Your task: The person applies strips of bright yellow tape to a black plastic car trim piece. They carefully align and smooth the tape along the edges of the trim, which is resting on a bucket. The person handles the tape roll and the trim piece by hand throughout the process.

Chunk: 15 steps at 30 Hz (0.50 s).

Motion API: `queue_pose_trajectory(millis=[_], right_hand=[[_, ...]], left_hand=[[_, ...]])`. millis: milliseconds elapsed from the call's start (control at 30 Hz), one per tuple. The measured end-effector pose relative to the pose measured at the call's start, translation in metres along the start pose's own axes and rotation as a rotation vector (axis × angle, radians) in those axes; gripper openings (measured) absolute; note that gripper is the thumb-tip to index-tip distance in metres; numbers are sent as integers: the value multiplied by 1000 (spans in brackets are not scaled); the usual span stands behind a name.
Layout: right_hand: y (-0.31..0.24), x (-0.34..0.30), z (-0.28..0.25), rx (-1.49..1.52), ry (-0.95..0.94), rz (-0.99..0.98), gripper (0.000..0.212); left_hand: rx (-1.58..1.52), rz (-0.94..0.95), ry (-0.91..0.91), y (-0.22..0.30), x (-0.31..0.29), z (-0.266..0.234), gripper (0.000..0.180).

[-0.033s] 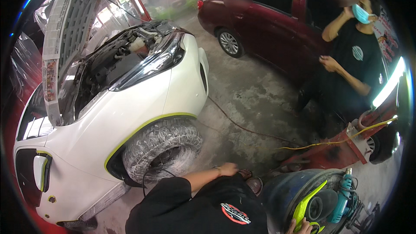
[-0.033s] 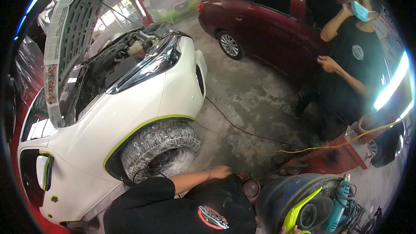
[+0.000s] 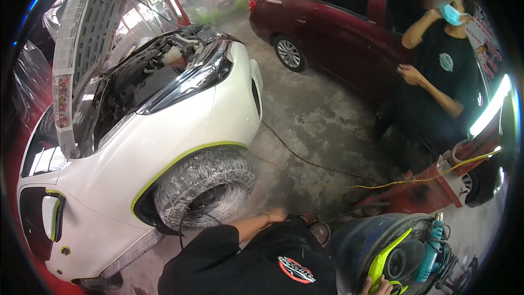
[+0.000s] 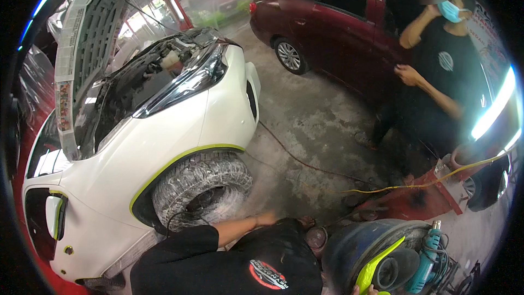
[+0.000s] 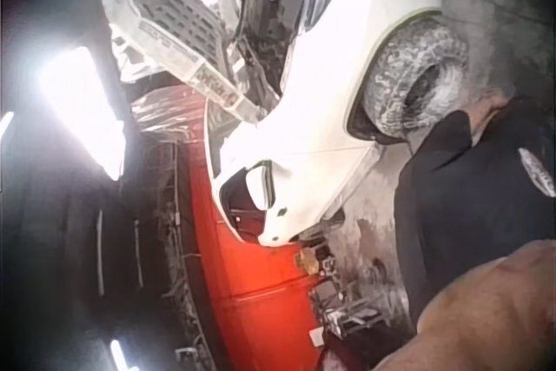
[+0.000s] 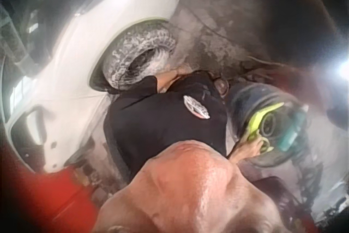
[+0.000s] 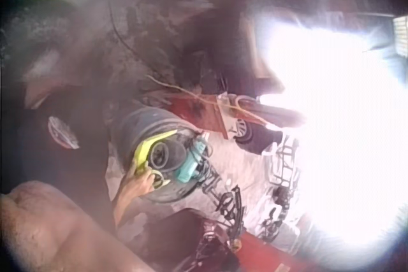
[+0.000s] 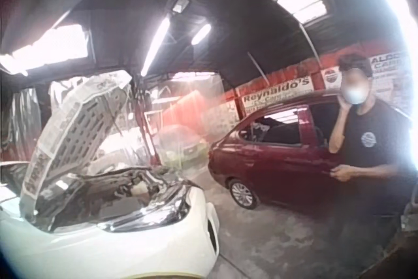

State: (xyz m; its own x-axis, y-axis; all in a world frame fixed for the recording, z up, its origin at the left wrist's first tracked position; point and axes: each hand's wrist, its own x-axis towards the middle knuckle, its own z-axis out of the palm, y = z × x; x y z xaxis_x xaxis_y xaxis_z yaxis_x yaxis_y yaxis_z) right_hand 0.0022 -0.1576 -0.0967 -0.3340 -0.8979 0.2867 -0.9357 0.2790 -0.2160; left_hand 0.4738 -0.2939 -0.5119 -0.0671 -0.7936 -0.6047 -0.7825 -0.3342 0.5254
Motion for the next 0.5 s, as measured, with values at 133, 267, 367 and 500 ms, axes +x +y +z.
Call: queue_pose_trajectory(millis=[133, 267, 367, 500], right_hand=[[-2, 5, -5, -50, -25, 41, 52], [-1, 5, 0, -54, -47, 88, 55], [-1, 7, 0, -43, -69, 105, 56], [-5, 10, -8, -68, -114, 44, 58]], left_hand=[[-482, -716, -124, -89, -85, 40, 34], [-816, -903, -89, -83, -129, 63, 41], [-939, -769, 19, -57, -105, 46, 51], [-925, -281, 124, 36, -41, -62, 70]])
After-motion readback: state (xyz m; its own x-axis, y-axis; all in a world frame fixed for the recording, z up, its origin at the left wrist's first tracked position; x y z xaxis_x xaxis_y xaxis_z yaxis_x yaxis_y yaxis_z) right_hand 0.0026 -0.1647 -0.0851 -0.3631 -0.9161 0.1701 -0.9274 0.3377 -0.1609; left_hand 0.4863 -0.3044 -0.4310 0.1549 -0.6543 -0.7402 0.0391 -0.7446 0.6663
